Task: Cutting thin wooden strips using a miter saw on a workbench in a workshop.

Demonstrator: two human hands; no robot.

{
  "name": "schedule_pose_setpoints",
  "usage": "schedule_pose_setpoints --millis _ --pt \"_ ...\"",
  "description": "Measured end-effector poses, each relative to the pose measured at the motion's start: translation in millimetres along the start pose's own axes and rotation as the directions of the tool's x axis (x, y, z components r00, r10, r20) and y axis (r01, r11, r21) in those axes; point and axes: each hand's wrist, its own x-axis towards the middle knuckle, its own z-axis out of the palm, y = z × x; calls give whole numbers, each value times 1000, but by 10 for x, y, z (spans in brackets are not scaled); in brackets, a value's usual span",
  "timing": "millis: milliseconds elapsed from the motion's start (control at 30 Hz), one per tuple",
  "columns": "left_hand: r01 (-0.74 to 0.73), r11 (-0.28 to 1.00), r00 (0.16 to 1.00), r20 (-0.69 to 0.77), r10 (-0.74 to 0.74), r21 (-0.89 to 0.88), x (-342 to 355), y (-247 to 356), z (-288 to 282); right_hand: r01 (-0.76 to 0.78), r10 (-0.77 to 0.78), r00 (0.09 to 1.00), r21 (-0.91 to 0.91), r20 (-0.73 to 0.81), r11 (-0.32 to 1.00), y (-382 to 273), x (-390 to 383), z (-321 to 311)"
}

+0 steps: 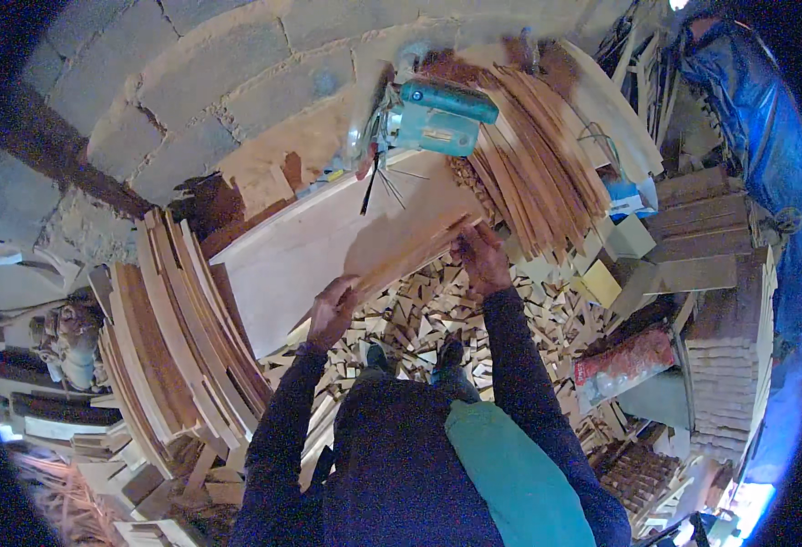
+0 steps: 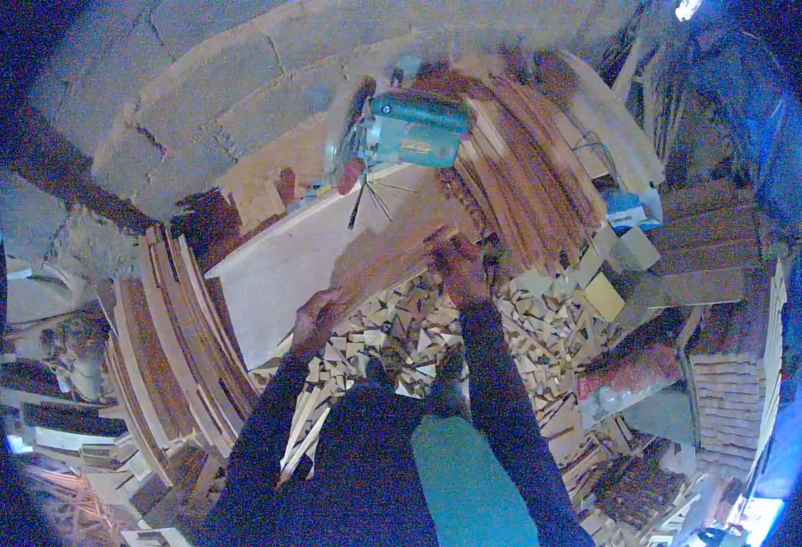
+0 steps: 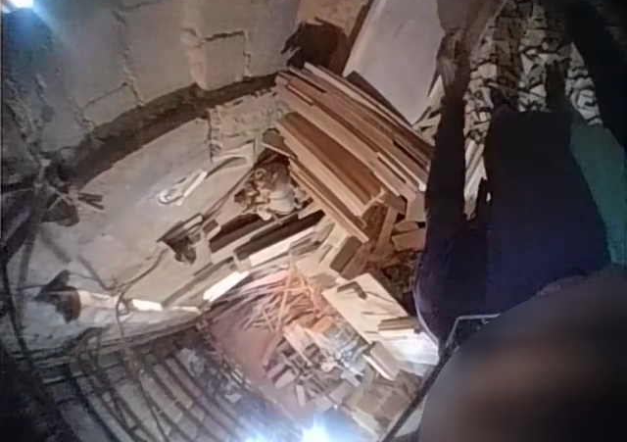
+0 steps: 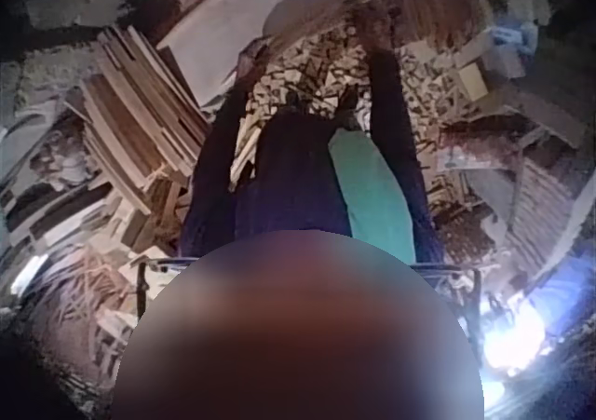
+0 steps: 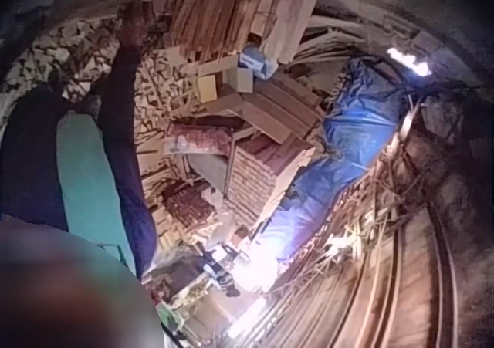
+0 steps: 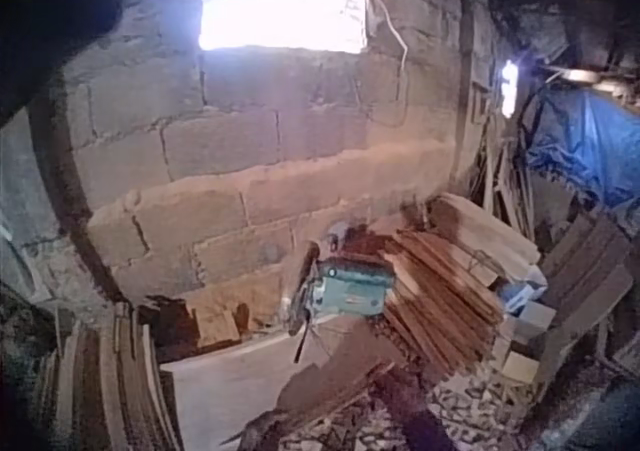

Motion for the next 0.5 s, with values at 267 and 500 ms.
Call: schedule_pose_setpoints --millis 267,500 --pt "-43 999 990 134 42 5 176 122 122 53 -32 995 212 -99 976 -50 67 -92" --pt "-18 1000 994 104 16 12 270 184 99 65 -50 962 49 -267 997 -74 137 -119"
